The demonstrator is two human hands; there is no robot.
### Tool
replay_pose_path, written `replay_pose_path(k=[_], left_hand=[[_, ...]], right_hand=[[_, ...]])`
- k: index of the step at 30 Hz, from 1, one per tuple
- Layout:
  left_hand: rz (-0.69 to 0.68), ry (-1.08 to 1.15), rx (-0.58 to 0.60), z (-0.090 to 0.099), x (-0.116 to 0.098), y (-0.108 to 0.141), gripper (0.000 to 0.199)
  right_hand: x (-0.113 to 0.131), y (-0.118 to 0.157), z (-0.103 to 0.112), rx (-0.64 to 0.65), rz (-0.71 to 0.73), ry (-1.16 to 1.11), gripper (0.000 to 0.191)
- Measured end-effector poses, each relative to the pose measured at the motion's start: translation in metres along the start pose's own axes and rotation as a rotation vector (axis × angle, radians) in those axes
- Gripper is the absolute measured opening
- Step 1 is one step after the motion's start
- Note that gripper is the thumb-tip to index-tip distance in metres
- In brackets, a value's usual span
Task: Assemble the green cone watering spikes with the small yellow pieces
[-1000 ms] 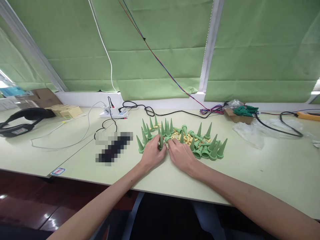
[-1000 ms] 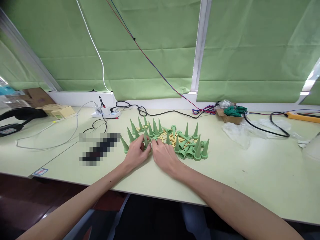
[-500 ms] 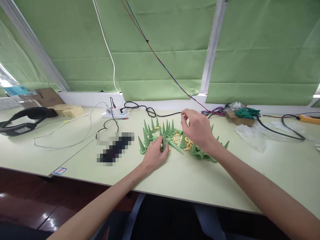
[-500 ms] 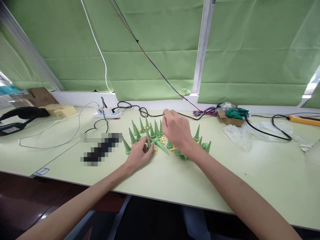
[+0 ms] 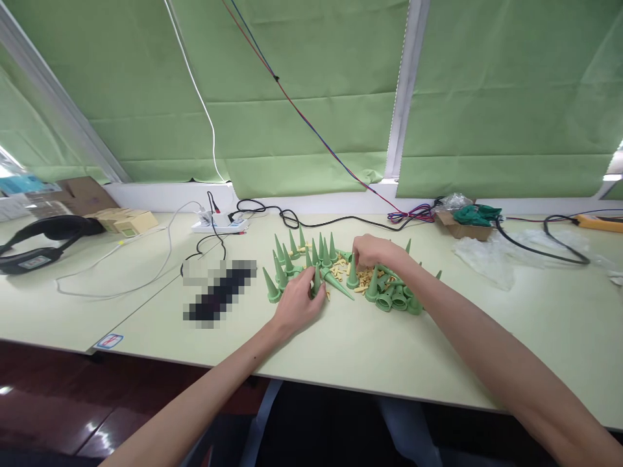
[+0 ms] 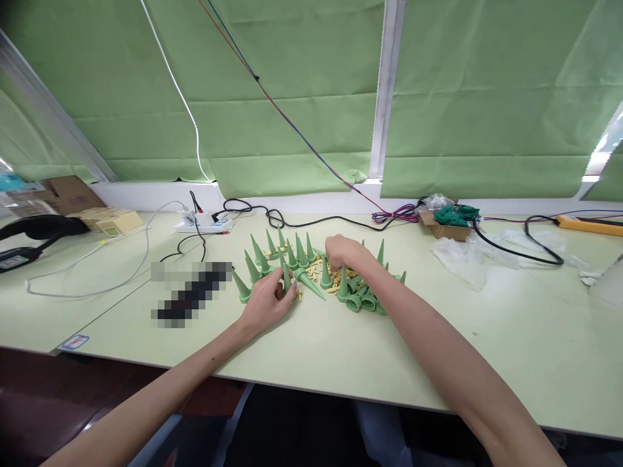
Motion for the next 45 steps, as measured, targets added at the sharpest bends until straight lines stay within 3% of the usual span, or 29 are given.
replay_pose_path(k=[10, 30, 33, 36, 39, 42, 45], left_hand=[[-0.027, -0.012, 0.028, -0.002, 0.0, 0.001, 0.025], [-0.027, 0.003, 0.042, -0.001, 0.0, 0.001, 0.023], [-0.027, 0.0, 0.039, -0.001, 0.0, 0.001, 0.023], [-0.019, 0.01, 0.044, -0.001, 0.0, 0.0, 0.023], [-0.004, 0.034, 0.04, -0.001, 0.001, 0.0, 0.021], [0.019, 0.08, 0.02, -0.002, 0.003, 0.0, 0.018], [0.039, 0.139, -0.003, -0.001, 0.005, 0.0, 0.019]], right_hand=[[-0.021, -0.017, -0.006, 0.098, 0.005, -0.213, 0.013], [-0.007, -0.017, -0.011, 0.062, 0.01, -0.022, 0.012], [-0.012, -0.006, 0.001, -0.035, -0.035, -0.019, 0.015], [-0.008, 0.017, 0.022, -0.411, -0.109, 0.023, 0.014], [0.016, 0.05, 0.028, -0.73, -0.128, 0.031, 0.015], [0.049, 0.072, 0.001, -0.834, 0.02, -0.037, 0.013], [0.066, 0.074, -0.049, -0.886, 0.274, -0.066, 0.015]])
Point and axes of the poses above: each hand's wrist, its own y-axis away from the middle knuckle, its own z-axis out of the back of the hand, x = y × z, the point moved 2 cm from there along -y, towards the middle knuckle, and after that the axes turned 3 degrees about y, right-handed, at the moved point
